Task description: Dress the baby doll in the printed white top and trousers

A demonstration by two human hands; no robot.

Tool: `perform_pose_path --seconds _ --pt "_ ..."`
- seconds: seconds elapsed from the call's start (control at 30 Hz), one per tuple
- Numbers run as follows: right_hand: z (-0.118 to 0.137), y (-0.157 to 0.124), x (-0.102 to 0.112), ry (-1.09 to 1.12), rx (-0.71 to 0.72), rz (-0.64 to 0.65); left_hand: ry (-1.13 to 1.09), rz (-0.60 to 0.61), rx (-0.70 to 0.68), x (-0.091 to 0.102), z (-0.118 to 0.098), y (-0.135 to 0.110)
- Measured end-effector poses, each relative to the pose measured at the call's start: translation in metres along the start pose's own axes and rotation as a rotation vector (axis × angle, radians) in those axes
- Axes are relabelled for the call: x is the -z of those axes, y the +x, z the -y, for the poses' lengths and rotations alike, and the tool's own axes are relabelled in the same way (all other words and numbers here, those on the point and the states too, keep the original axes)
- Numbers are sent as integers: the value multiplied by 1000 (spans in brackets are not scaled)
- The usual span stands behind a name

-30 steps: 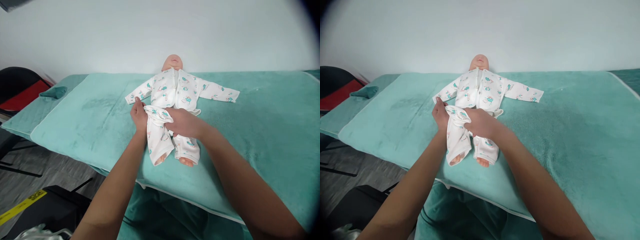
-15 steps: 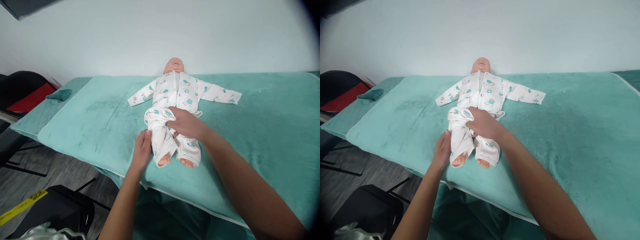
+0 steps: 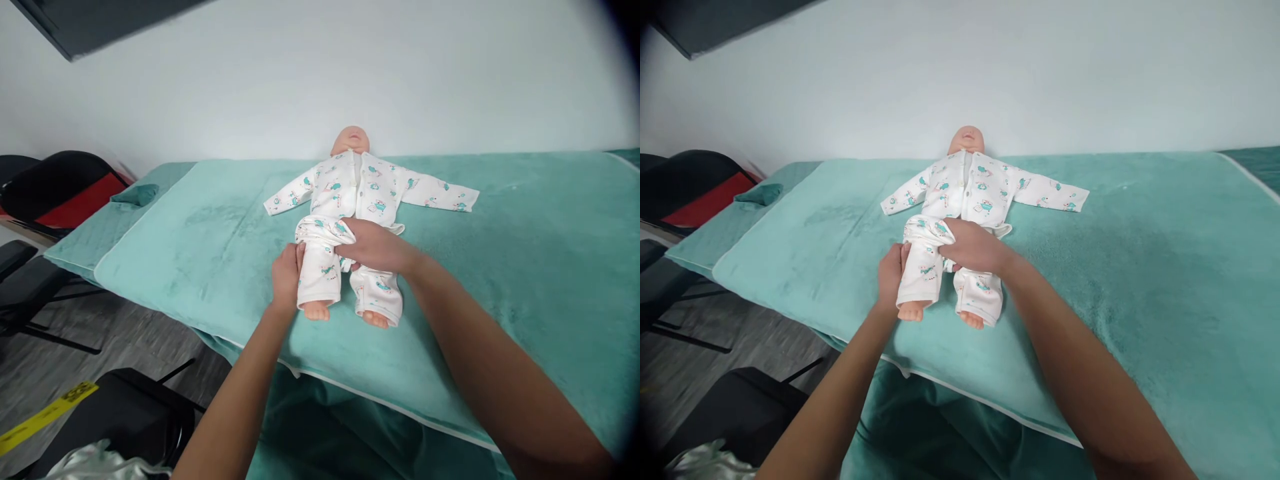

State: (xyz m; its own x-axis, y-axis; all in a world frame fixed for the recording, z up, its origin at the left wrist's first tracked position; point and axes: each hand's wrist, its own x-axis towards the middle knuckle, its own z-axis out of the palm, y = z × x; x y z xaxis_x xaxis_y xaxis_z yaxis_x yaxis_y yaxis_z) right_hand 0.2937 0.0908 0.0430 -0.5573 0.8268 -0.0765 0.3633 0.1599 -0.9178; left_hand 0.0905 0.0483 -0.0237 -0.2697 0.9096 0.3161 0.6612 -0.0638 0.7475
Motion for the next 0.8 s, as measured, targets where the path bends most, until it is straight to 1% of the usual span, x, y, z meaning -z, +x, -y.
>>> perform_pose_path --seconds 0.07,0.13,0.2,0.27,0.3,0.37,0.43,0.5,0.53,0.57,0.6,0.63,0.7,0.77,0.8 --pt "0 -1 0 -5 12 12 29 11 -22 -3 2 6" --pt "1 -3 3 -1 33 44 -25 39 -26 -4 5 10" --pt "4 -7 9 -2 71 85 -180 47 22 -3 9 12" --pt "7 -12 17 -13 105 63 -427 25 128 0 12 18" --pt "8 -14 21 -12 112 5 -551 12 190 1 12 22" --pt "8 -17 28 8 118 -183 -720 6 275 4 8 34" --pt "4 -15 30 3 124 -404 -750 19 280 7 -5 49" --pt "-3 -10 28 -138 141 -610 -682 52 222 7 -24 64" --pt "-7 -7 25 -256 145 -682 -620 89 181 6 -35 70" --pt "-10 -5 22 -390 144 -728 -531 147 131 4 -45 75" --pt "-13 -3 18 -522 135 -742 -413 215 69 2 -55 78" --pt "-14 -1 15 -635 116 -727 -276 288 0 -2 -63 80" --pt "-15 -1 10 -776 62 -659 5 401 -135 -10 -74 78" --pt "-14 -3 7 -829 23 -589 220 433 -232 -18 -78 71" --pt "-13 -3 7 -839 18 -565 295 410 -260 -22 -79 67"
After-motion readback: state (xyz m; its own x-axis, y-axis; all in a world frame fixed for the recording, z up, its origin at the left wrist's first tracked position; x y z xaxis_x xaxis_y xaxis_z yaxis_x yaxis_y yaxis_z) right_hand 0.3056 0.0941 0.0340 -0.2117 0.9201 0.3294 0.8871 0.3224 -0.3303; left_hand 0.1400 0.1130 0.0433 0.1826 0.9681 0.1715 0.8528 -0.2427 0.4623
